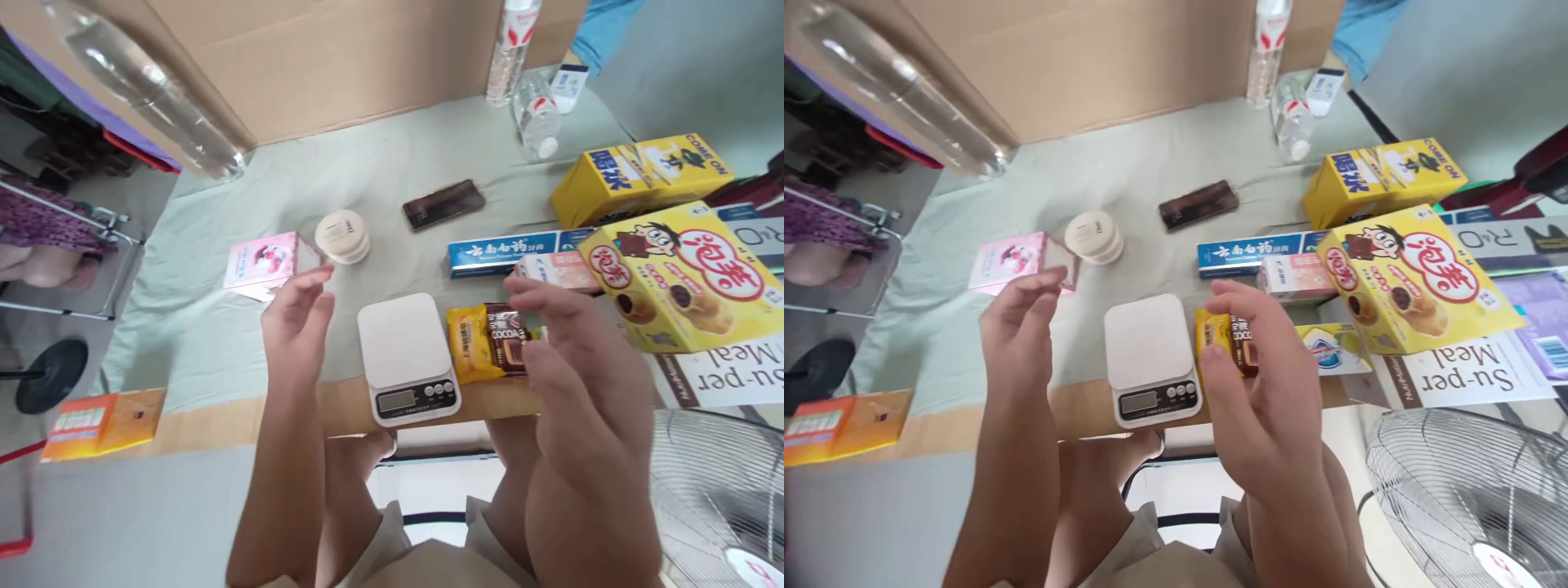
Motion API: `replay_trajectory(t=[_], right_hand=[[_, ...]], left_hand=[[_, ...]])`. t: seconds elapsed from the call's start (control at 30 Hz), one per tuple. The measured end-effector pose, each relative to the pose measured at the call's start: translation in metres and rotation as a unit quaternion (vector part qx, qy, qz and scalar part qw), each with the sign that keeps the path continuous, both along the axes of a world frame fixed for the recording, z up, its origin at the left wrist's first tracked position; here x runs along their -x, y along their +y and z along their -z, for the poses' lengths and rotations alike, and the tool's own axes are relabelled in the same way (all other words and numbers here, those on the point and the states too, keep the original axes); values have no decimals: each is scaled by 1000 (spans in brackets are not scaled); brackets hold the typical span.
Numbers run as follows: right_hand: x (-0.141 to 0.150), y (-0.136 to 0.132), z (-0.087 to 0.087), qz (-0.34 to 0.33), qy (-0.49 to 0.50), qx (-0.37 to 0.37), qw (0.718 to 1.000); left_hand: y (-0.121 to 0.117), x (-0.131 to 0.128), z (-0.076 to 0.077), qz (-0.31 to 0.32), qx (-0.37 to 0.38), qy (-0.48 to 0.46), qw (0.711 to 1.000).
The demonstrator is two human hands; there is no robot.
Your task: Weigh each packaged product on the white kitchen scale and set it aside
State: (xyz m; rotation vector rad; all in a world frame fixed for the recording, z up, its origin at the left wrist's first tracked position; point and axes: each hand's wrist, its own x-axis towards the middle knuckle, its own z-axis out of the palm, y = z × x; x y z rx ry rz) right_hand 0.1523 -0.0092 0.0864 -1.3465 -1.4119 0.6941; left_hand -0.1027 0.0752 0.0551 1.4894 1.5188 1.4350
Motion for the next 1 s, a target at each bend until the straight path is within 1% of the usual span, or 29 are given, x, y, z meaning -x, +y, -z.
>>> replay_trajectory(t=[0.07,0.1,0.17,0.23,0.3,0.4,0.5,0.6,0.7,0.8,0.87,1.0], right_hand=[[20,0,4,-32,0,14,999],[31,0,6,-53,-5,19,998],[51,1,10,-93,-33,30,995],[70,5,14,-114,-75,43,990],[88,13,17,-136,-116,63,982],[117,38,19,-179,-140,112,967],[149,72,22,-193,-130,170,958],[180,103,31,-184,-129,206,952],[205,126,44,-196,-114,225,948],[219,139,56,-216,-62,243,944],[226,144,62,-221,-30,256,941],[232,140,67,-207,34,255,944]], left_hand=[[-22,32,14,-86,29,-63,994],[-26,47,21,-126,35,-87,988],[-26,74,35,-184,29,-116,976],[-20,98,46,-216,10,-124,968],[-14,119,53,-226,6,-126,966],[-10,142,58,-208,43,-140,967],[-8,155,60,-155,85,-162,971],[-2,161,61,-107,102,-179,973],[5,161,64,-63,108,-204,971],[11,157,68,-19,91,-217,972],[15,154,72,-5,56,-210,976],[18,153,75,-30,-23,-205,978]])
